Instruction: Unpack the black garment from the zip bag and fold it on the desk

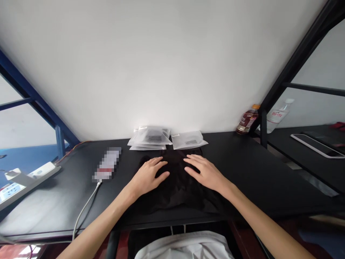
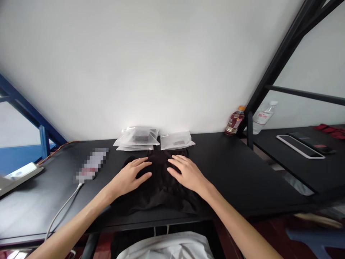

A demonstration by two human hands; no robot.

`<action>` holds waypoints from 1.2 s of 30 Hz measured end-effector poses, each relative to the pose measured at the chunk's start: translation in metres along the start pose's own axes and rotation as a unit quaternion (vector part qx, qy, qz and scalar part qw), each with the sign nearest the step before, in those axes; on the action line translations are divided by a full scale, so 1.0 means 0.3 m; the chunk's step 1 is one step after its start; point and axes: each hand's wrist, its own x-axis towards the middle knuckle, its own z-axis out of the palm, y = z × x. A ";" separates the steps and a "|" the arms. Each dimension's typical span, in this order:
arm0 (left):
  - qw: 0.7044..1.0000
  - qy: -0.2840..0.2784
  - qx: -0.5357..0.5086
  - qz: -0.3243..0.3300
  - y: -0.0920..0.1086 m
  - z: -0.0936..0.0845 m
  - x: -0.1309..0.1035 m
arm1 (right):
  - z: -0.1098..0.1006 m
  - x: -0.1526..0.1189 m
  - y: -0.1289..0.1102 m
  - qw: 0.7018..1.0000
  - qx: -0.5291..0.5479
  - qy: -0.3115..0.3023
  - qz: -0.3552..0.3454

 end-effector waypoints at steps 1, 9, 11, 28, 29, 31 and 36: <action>1.000 -0.017 0.001 0.005 0.002 0.006 -0.017 | 0.009 -0.008 -0.011 1.000 0.006 -0.025 0.004; 0.997 -0.077 0.025 0.007 -0.007 0.063 -0.076 | 0.049 -0.028 -0.025 0.987 -0.018 -0.157 0.037; 0.997 -0.072 0.029 0.008 -0.010 0.070 -0.077 | 0.052 -0.030 -0.022 0.986 -0.027 -0.158 0.036; 0.998 -0.032 0.047 0.021 -0.023 0.057 -0.053 | 0.048 -0.029 -0.027 0.985 -0.037 -0.163 0.040; 0.998 -0.015 0.052 0.019 -0.034 0.050 -0.038 | 0.046 -0.028 -0.030 0.985 -0.037 -0.166 0.042; 0.997 0.027 0.068 0.017 -0.061 0.034 0.006 | 0.041 -0.026 -0.033 0.984 -0.036 -0.170 0.044; 0.984 0.096 0.147 0.005 -0.140 -0.005 0.159 | 0.039 -0.025 -0.036 0.984 -0.026 -0.170 0.051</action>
